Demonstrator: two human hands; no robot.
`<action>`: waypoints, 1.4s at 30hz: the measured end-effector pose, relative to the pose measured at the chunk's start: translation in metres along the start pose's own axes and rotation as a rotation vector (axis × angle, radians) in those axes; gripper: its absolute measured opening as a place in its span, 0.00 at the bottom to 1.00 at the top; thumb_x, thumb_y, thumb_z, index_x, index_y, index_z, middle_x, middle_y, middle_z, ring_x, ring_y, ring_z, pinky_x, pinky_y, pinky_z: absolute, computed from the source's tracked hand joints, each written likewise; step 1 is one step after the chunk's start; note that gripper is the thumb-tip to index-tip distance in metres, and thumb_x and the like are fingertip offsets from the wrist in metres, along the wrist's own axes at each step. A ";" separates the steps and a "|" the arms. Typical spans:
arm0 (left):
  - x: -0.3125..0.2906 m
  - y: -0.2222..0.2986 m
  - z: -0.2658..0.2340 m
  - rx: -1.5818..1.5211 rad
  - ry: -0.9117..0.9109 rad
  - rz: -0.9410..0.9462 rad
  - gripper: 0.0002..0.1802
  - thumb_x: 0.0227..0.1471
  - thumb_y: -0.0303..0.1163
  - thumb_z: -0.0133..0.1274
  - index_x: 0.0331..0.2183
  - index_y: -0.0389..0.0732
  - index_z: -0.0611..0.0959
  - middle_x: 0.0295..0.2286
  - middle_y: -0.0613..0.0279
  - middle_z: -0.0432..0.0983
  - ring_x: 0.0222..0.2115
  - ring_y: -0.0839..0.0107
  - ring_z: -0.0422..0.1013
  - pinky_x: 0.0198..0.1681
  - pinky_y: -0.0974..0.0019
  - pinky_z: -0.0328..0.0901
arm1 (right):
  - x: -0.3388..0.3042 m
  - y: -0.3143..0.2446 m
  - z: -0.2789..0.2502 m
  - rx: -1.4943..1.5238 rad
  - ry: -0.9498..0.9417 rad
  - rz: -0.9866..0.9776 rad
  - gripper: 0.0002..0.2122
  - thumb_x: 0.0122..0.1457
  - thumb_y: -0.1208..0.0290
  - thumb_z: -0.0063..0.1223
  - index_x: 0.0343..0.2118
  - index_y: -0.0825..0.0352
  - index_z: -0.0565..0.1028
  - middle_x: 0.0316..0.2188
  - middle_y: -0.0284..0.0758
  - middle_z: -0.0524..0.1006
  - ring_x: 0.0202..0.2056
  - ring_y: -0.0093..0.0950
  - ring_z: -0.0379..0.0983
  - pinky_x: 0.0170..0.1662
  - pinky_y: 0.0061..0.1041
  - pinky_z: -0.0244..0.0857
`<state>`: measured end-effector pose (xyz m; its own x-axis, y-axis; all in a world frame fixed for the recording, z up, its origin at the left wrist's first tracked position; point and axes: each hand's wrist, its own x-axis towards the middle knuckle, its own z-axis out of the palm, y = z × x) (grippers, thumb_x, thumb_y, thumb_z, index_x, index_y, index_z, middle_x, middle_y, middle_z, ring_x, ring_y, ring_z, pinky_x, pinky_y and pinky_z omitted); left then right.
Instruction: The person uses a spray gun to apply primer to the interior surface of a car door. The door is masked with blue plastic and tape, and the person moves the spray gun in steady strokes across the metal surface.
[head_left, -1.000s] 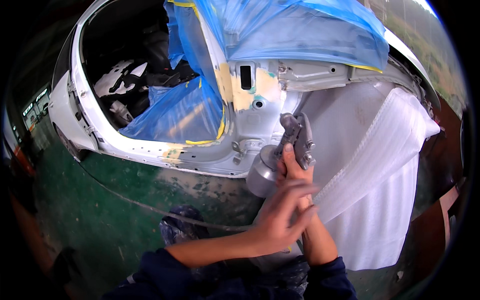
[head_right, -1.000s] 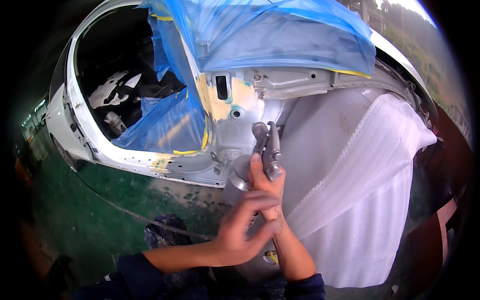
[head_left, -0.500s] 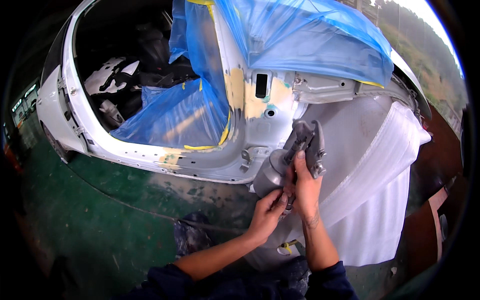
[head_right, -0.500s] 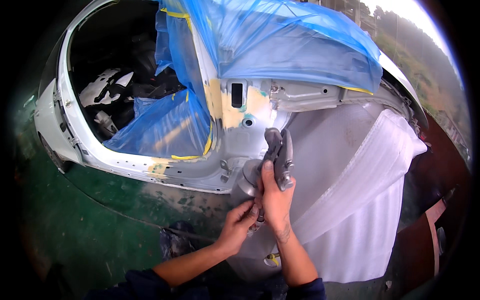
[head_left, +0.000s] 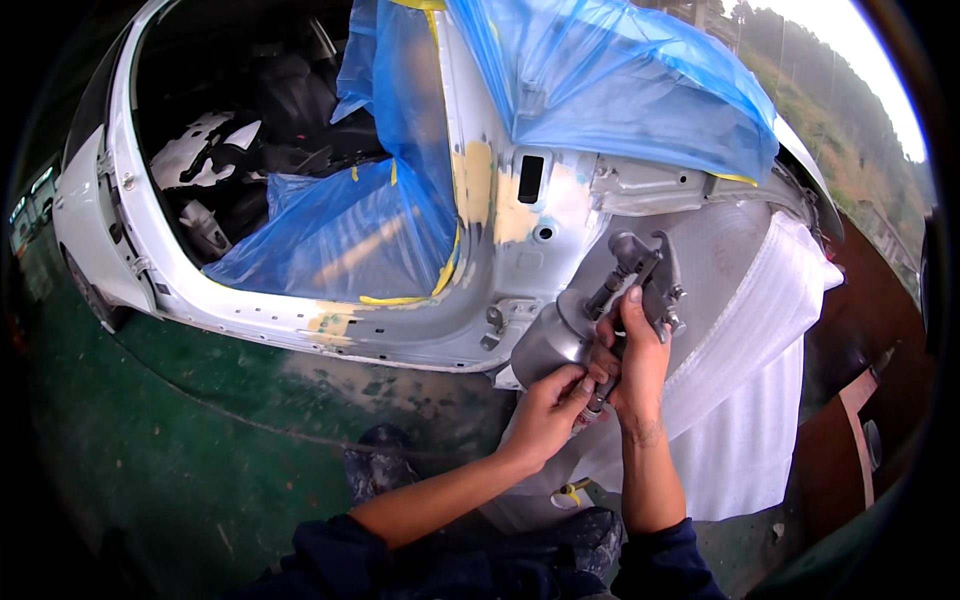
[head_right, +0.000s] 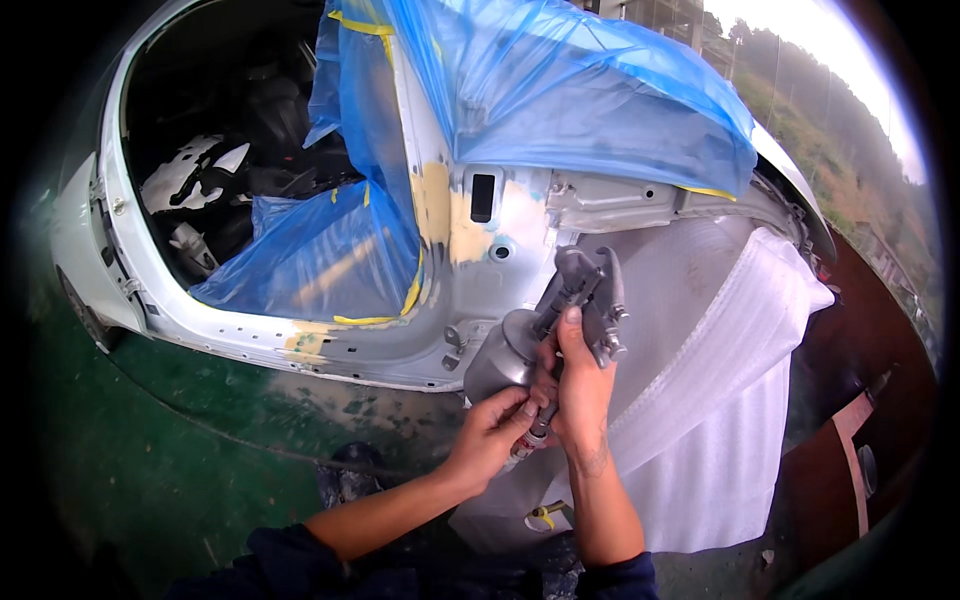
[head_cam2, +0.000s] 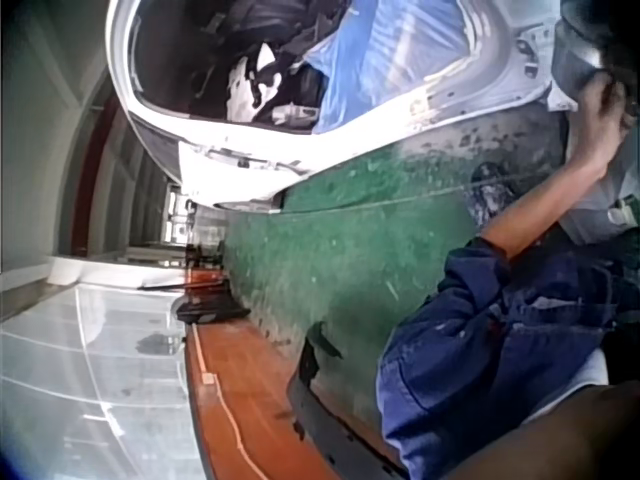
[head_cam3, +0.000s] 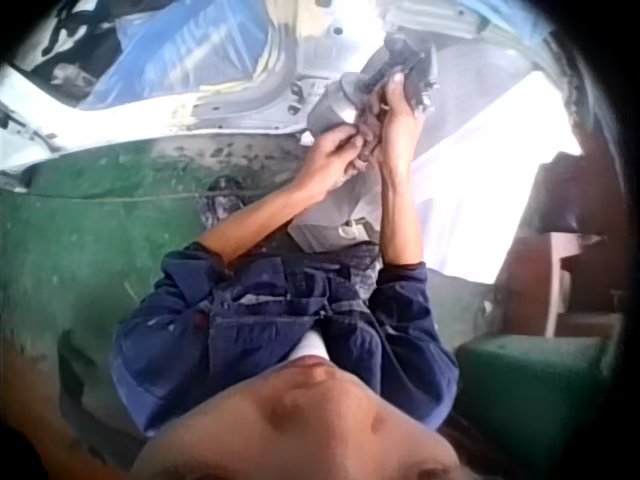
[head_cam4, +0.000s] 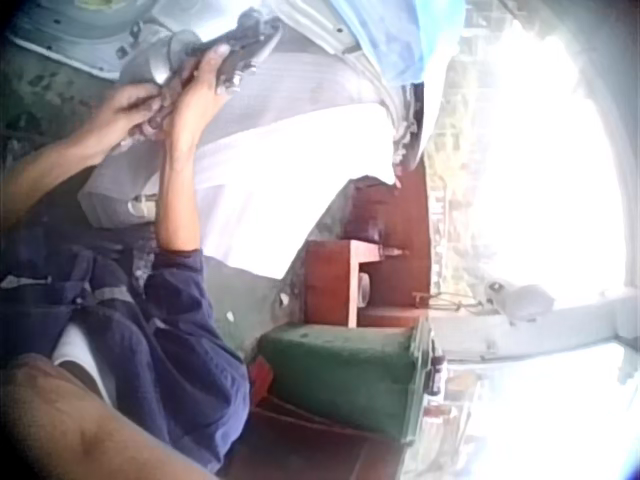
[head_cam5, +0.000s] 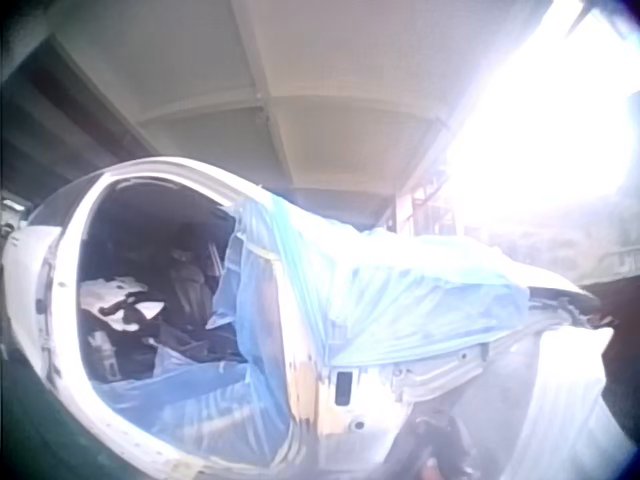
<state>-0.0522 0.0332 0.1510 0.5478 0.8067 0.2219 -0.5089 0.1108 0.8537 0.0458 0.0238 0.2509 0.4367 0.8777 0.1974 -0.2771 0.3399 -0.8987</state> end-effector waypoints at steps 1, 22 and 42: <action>0.000 -0.001 -0.002 -0.005 -0.031 -0.025 0.13 0.66 0.34 0.47 0.44 0.35 0.77 0.36 0.66 0.76 0.37 0.78 0.74 0.36 0.74 0.70 | -0.002 -0.002 0.000 0.007 0.007 -0.004 0.16 0.67 0.56 0.48 0.28 0.63 0.66 0.17 0.32 0.65 0.10 0.17 0.53 0.11 0.19 0.47; 0.006 0.026 0.012 0.264 0.010 0.191 0.11 0.63 0.30 0.51 0.44 0.33 0.78 0.36 0.60 0.80 0.33 0.75 0.77 0.37 0.73 0.70 | 0.007 -0.025 -0.001 0.052 -0.037 0.058 0.15 0.68 0.58 0.47 0.28 0.63 0.65 0.15 0.30 0.64 0.10 0.18 0.54 0.11 0.20 0.47; 0.098 0.151 0.045 1.002 -0.825 0.787 0.12 0.50 0.38 0.63 0.33 0.42 0.85 0.34 0.60 0.79 0.40 0.59 0.70 0.51 0.56 0.60 | -0.038 -0.010 -0.010 -0.072 -0.170 0.089 0.15 0.67 0.60 0.46 0.30 0.68 0.69 0.19 0.33 0.69 0.10 0.20 0.59 0.12 0.20 0.51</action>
<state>-0.0453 0.1031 0.3233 0.7400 -0.1079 0.6639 -0.3783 -0.8829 0.2782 0.0404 -0.0161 0.2482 0.2605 0.9497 0.1740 -0.2437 0.2391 -0.9399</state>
